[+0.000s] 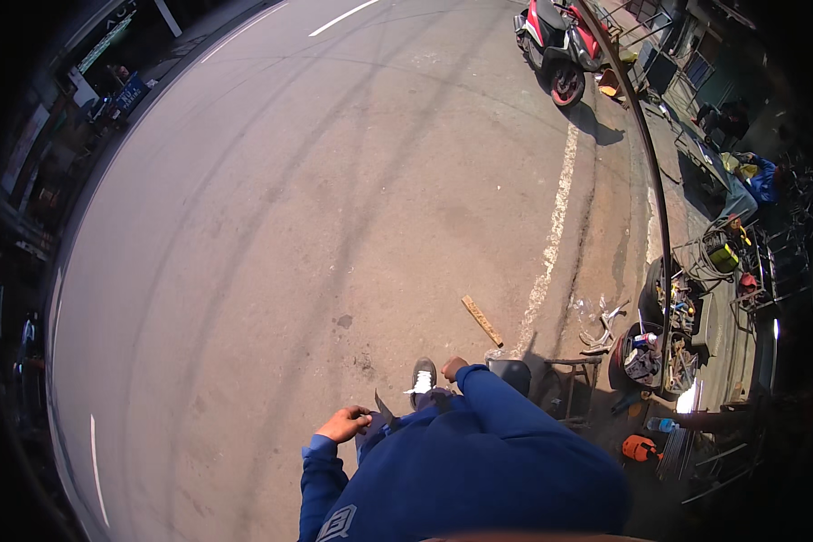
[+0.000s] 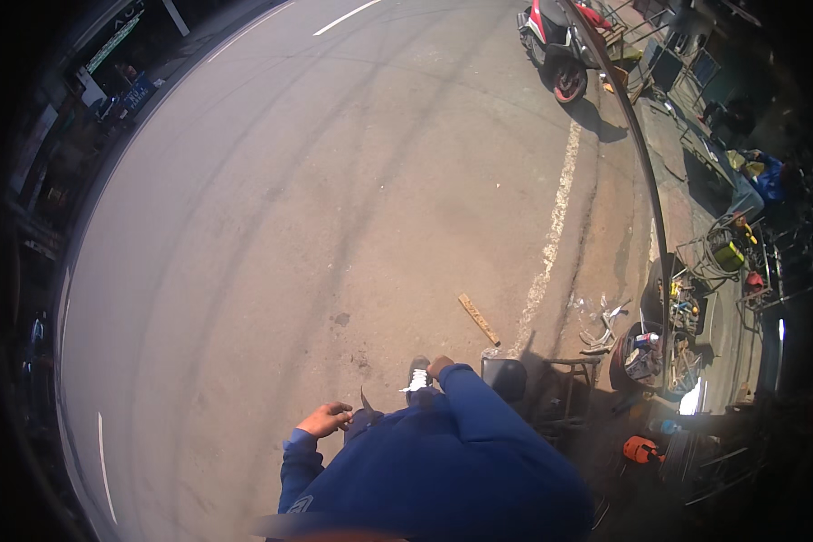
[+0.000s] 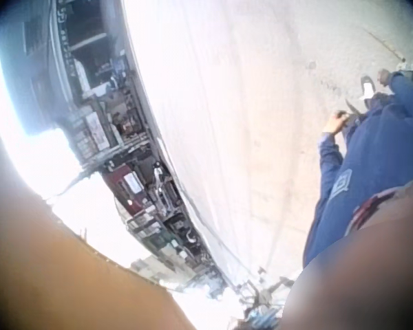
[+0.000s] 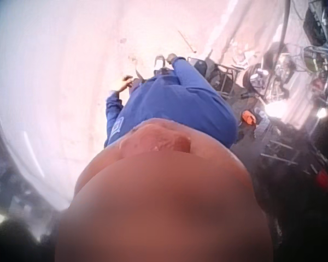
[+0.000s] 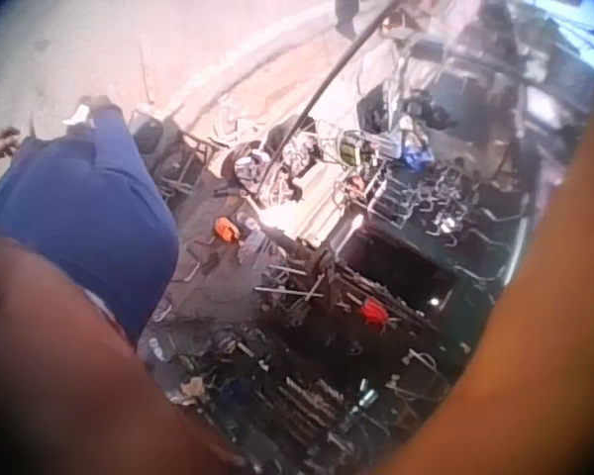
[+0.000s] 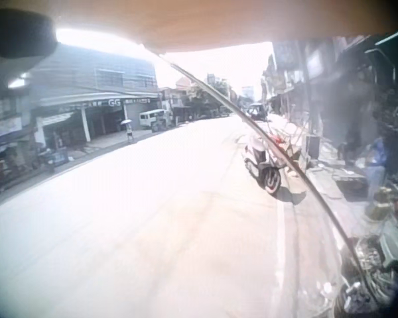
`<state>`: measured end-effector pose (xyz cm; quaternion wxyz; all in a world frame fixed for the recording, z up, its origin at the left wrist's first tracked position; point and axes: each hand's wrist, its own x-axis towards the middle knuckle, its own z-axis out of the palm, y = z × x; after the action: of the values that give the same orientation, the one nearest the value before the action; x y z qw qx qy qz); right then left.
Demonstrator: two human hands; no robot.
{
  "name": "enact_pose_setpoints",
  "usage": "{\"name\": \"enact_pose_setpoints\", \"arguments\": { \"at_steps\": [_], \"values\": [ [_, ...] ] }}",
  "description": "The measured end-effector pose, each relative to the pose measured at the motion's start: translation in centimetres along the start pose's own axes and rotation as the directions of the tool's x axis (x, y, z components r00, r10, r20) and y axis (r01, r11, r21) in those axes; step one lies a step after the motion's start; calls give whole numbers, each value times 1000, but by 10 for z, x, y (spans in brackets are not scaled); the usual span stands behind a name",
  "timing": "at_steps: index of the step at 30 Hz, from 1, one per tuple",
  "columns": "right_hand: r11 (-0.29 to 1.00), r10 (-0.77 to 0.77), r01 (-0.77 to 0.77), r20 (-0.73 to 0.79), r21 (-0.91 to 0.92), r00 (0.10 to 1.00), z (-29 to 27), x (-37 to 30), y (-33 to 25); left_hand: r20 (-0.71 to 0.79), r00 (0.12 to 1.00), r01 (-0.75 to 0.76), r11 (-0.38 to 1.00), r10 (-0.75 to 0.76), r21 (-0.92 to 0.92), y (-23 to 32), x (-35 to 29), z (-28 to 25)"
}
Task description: The person uses a hammer and metal rod to repeatedly strike a metal frame clamped in a vise. They then retrieve pliers and use them to bend a small metal piece on the floor.
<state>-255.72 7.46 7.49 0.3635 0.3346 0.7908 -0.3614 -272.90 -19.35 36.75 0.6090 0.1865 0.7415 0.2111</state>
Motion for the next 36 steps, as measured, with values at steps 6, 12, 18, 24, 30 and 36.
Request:
{"name": "enact_pose_setpoints", "arguments": {
  "at_steps": [6,12,18,24,30,36],
  "values": [
    [701,-661,696,-228,153,715,-254,-15,-221,48,388,-621,223,920,752,317,-37,-117],
    [872,-129,335,-493,358,861,-405,72,-181,761,124,-783,-408,637,469,527,-75,-154],
    [337,701,-112,-170,935,693,-344,73,39,928,-250,-804,-594,276,-40,632,-23,-241],
    [-62,796,-574,388,816,465,-228,31,82,924,-353,-788,-579,146,-210,721,80,-293],
    [274,553,-375,174,886,815,-361,117,27,945,-287,-792,-593,155,-144,805,197,-304],
    [-45,649,245,-158,969,744,-609,164,49,746,99,-828,-361,658,428,903,372,-342]
  ]
}}
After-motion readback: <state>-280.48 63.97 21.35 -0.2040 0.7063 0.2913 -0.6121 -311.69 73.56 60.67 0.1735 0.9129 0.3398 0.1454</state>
